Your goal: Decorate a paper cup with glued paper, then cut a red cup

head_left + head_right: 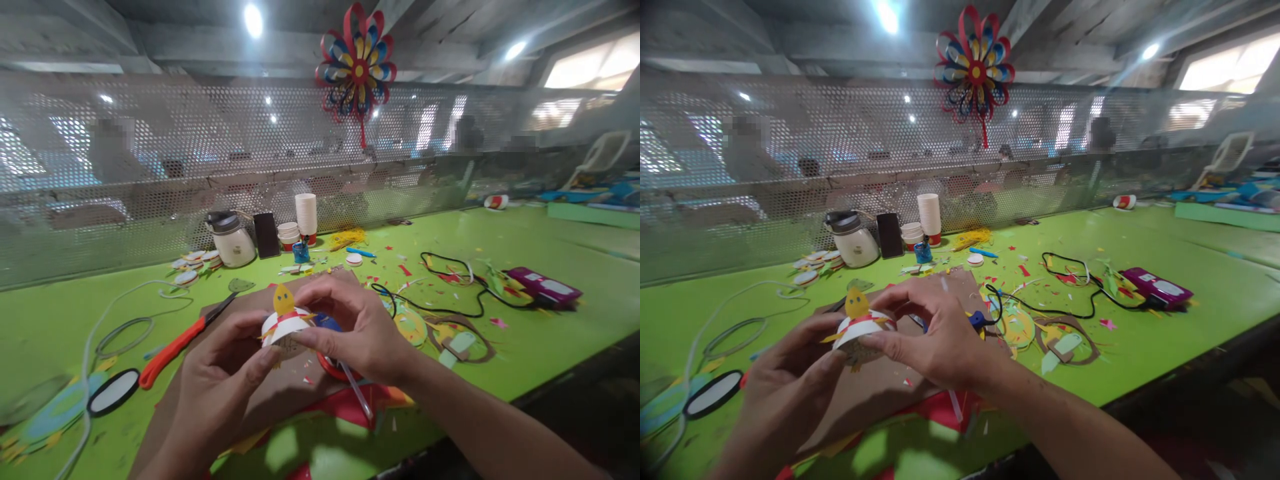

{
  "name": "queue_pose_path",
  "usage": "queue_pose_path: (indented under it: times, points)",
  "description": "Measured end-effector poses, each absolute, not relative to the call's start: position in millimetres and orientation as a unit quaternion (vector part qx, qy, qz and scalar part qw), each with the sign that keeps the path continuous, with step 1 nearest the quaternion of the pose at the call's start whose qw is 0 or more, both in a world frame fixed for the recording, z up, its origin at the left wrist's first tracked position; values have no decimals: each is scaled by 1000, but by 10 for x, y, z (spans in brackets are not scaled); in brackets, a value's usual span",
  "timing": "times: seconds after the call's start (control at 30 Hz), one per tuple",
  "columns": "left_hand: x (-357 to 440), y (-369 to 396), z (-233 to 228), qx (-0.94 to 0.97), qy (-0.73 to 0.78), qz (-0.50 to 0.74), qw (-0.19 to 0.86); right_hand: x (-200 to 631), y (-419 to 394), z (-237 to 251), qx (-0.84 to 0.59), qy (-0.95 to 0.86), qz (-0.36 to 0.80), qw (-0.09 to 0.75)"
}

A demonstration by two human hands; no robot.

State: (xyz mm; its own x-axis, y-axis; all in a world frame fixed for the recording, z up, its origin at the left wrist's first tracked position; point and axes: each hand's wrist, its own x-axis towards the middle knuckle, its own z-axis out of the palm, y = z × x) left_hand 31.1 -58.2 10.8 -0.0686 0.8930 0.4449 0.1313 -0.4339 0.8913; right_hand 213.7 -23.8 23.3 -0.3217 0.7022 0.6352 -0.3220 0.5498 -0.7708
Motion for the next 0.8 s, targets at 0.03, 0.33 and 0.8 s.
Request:
queue_pose_path:
  times: [0.03, 0.33, 0.8]
  points:
    - [311, -587, 111, 604, 424, 596, 317, 2138, -241, 235, -137, -676, 449, 568]
    - [339, -627, 124, 598, 403, 616, 316, 2162, -275, 259, -120, -686, 455, 556]
    - [390, -638, 136, 642, 357, 631, 251, 2162, -288, 274, -130, -685, 470, 541]
